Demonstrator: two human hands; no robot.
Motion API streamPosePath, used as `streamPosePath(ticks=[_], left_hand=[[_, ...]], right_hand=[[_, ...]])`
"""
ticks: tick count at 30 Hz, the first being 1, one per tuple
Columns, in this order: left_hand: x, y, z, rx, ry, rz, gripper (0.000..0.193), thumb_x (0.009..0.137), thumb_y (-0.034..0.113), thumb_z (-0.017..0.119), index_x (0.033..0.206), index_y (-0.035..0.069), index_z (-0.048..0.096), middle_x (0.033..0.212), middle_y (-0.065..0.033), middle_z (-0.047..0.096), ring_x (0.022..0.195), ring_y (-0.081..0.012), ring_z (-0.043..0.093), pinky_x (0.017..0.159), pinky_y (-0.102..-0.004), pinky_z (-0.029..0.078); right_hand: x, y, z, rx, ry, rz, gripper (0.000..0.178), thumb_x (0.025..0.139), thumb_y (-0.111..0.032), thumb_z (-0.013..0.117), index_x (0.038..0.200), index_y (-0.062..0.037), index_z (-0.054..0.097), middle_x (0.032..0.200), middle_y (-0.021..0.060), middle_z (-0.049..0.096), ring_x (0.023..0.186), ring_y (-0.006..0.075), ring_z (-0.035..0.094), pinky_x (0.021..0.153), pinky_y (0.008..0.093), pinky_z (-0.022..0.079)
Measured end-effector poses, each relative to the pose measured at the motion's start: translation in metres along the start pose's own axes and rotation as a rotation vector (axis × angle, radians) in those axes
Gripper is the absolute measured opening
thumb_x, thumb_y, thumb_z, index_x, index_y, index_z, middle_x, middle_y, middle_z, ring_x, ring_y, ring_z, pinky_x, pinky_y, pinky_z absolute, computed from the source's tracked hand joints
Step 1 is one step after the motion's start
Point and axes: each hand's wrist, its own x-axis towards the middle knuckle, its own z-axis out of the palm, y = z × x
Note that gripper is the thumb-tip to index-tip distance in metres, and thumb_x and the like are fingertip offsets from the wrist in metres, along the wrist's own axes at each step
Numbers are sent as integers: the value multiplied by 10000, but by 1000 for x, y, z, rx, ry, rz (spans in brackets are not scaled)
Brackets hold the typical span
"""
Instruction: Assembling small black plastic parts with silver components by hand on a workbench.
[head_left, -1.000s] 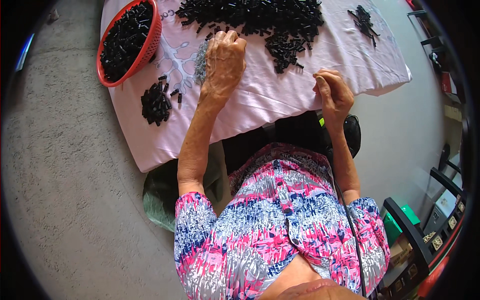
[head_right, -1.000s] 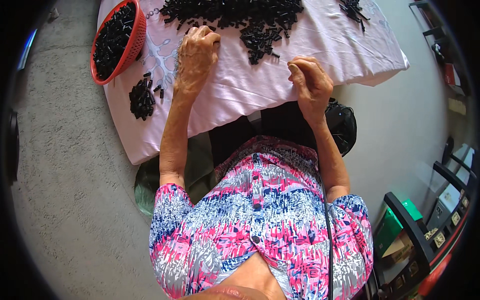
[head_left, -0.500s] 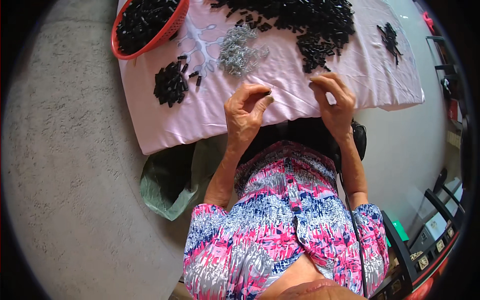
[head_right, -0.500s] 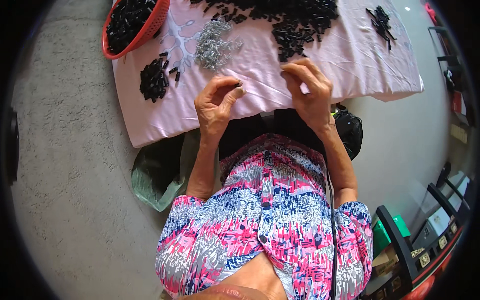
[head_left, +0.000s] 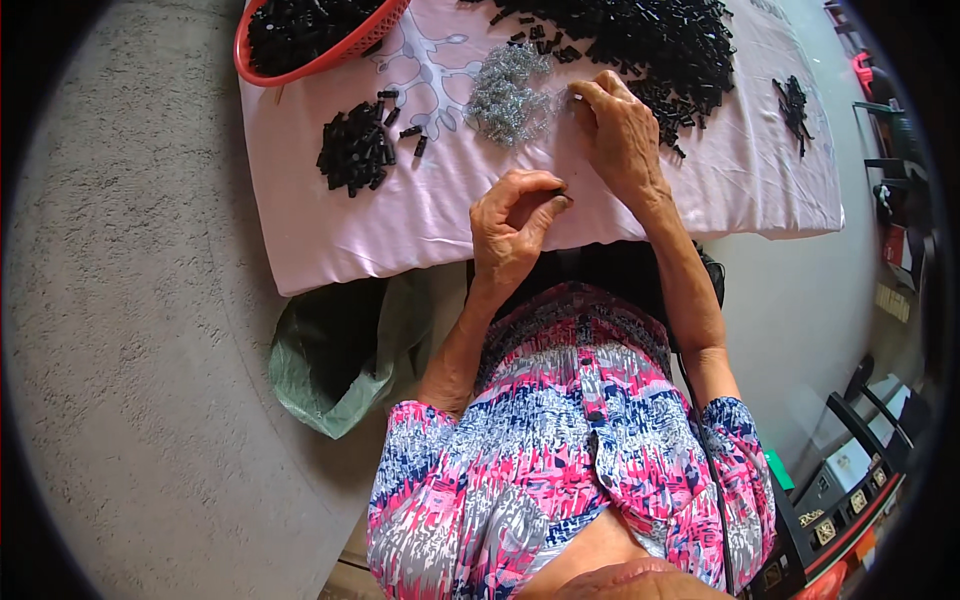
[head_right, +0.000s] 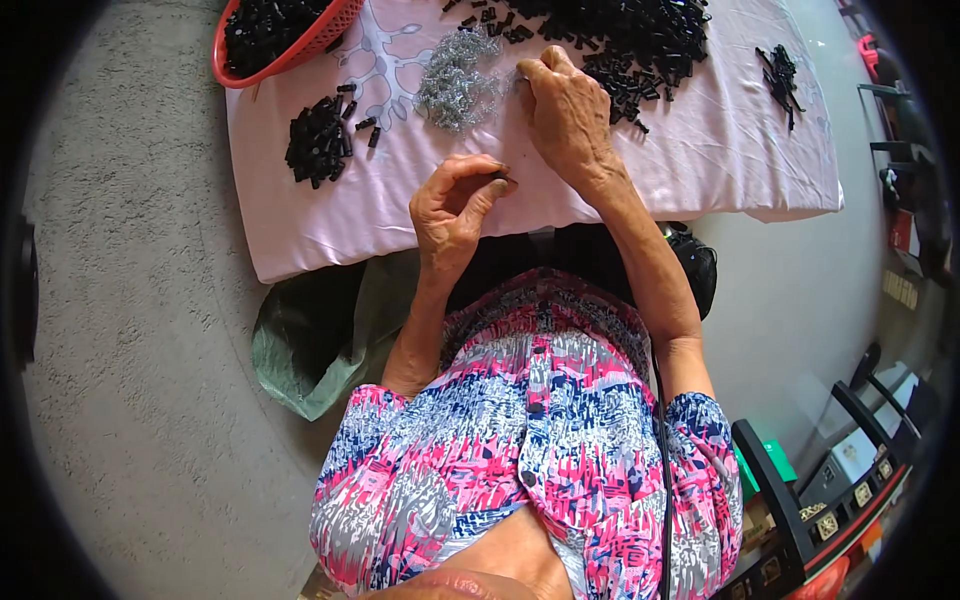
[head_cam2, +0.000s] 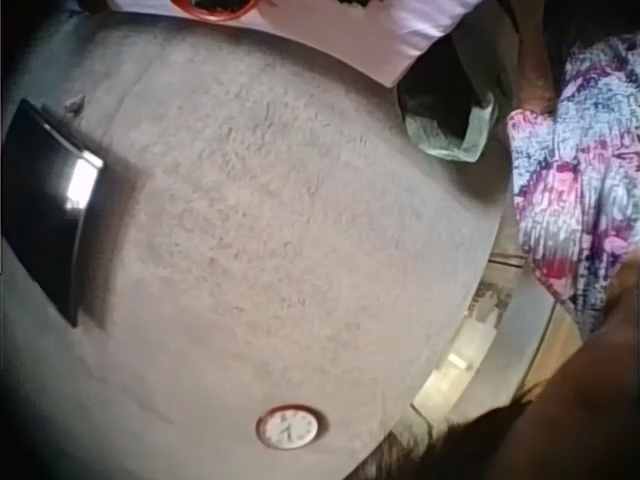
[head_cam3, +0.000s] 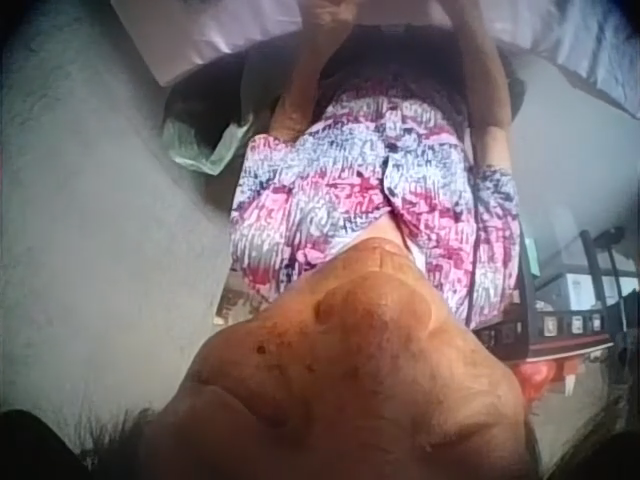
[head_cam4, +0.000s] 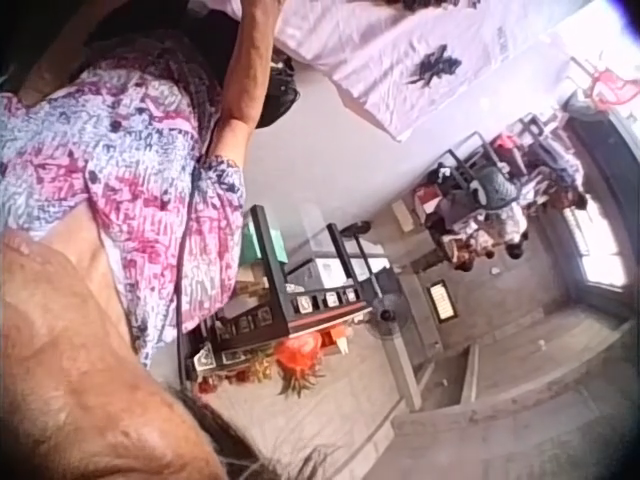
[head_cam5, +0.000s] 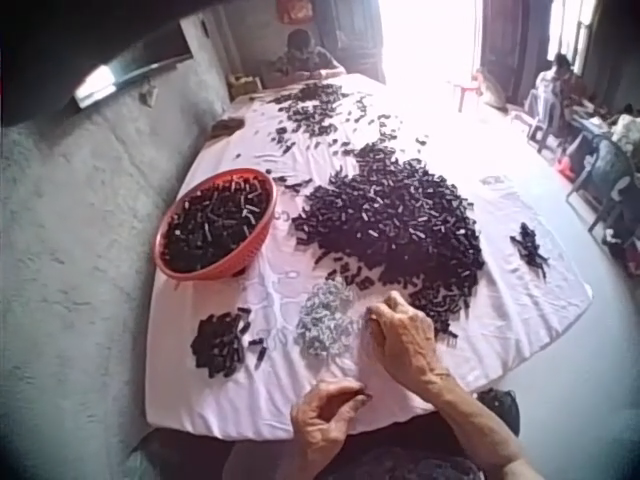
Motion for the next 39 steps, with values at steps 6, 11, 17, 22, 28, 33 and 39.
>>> streamPosePath(ticks=[6,11,17,22,28,33,39], left_hand=[[0,-1,1,71,-29,31,199,826,-72,700,1004,1,647,943,-52,669,871,-122,665,791,-249,544],[0,2,4,-113,62,-98,326,801,-70,741,1091,20,622,952,-36,673,861,-106,650,813,-250,545],[3,5,10,-269,-39,-157,264,825,-59,720,1065,4,631,963,-67,684,878,-127,663,810,-263,551],[3,3,16,-543,-118,-253,187,877,-36,664,1059,2,640,947,-80,688,861,-165,678,823,-282,566],[2,10,23,-746,-70,-389,176,911,3,637,1087,9,638,956,-124,690,842,-208,693,795,-318,597],[1,1,21,-760,-116,-415,162,913,8,638,1075,2,646,979,-146,699,844,-214,703,754,-312,603],[0,6,26,-703,-152,-384,131,910,10,645,1039,-10,655,950,-137,701,816,-199,702,736,-303,601]], right_hand=[[-3,4,-2,66,19,5,120,826,-61,659,946,-46,654,879,102,624,765,283,652,668,370,506],[-19,0,-22,328,127,26,121,798,25,661,914,-7,653,846,97,662,727,205,683,640,306,551],[-62,-6,-54,1258,-93,339,134,852,42,646,980,75,669,866,108,694,749,139,666,648,252,550],[-79,-8,-56,1337,-82,446,111,862,58,635,965,72,673,879,113,687,731,146,660,639,255,543],[-89,-5,-53,1408,5,357,128,850,81,640,975,76,665,953,115,670,775,149,669,637,248,545],[-92,-14,-56,1305,94,283,196,823,140,629,1009,79,642,966,131,659,830,161,674,681,255,559],[-90,-10,-54,1077,156,103,177,803,140,638,970,82,644,969,142,657,830,171,669,712,261,559]])
